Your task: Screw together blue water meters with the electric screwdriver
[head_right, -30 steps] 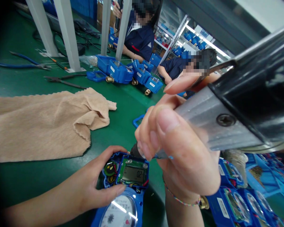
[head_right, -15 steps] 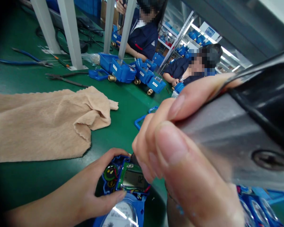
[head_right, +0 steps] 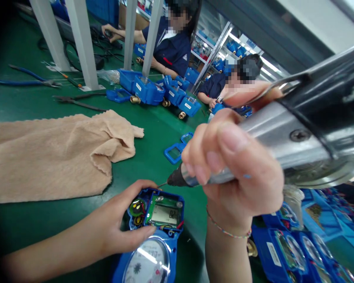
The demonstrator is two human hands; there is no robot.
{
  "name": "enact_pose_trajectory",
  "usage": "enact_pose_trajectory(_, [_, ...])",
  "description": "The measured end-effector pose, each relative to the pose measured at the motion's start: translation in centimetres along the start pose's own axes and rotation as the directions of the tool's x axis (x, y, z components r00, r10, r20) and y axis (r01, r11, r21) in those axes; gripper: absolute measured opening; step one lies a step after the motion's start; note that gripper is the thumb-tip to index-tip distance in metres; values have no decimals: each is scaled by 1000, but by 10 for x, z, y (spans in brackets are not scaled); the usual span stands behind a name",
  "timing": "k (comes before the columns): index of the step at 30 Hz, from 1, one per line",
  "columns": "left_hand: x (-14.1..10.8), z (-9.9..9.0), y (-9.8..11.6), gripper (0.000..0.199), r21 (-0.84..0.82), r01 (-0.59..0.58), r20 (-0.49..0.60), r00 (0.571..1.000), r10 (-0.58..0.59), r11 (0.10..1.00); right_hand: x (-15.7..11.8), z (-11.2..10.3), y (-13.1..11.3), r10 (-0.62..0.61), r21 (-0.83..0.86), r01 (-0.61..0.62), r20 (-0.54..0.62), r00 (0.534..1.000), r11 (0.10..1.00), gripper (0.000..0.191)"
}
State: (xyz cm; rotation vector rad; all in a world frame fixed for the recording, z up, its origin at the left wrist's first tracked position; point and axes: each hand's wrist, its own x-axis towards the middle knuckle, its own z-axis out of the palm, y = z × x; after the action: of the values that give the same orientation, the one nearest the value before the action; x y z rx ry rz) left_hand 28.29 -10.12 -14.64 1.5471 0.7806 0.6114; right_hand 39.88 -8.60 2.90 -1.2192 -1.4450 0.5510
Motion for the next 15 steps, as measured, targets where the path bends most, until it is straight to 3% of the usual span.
enact_pose_trajectory(3, [1, -3, 1, 57, 19, -13, 49, 999, 12, 1000, 3, -23, 11, -92, 310, 144, -177, 980, 940, 23])
enact_pose_trajectory(5, [1, -6, 2, 56, 26, -14, 86, 996, 12, 1000, 5, -43, 27, -104, 303, 155, -178, 979, 940, 30])
enact_pose_trajectory(7, [0, -10, 5, 56, 35, -12, 130, 992, 7, 999, 4, -63, 51, -1, 126, 17, -127, 992, 992, 25])
enact_pose_trajectory(9, [-1, -14, 8, 55, 59, -17, 160, 987, 7, 998, -4, -80, 81, 159, -213, -170, -66, 985, 962, 23])
enact_pose_trajectory(11, [0, -17, 11, 55, 95, -43, 172, 985, 26, 995, -18, -92, 114, 357, -601, -309, -42, 933, 737, 25])
enact_pose_trajectory(15, [5, -23, 20, 55, 239, -166, 213, 970, 115, 957, -61, -102, 169, 412, -753, -364, -135, 901, 549, 26])
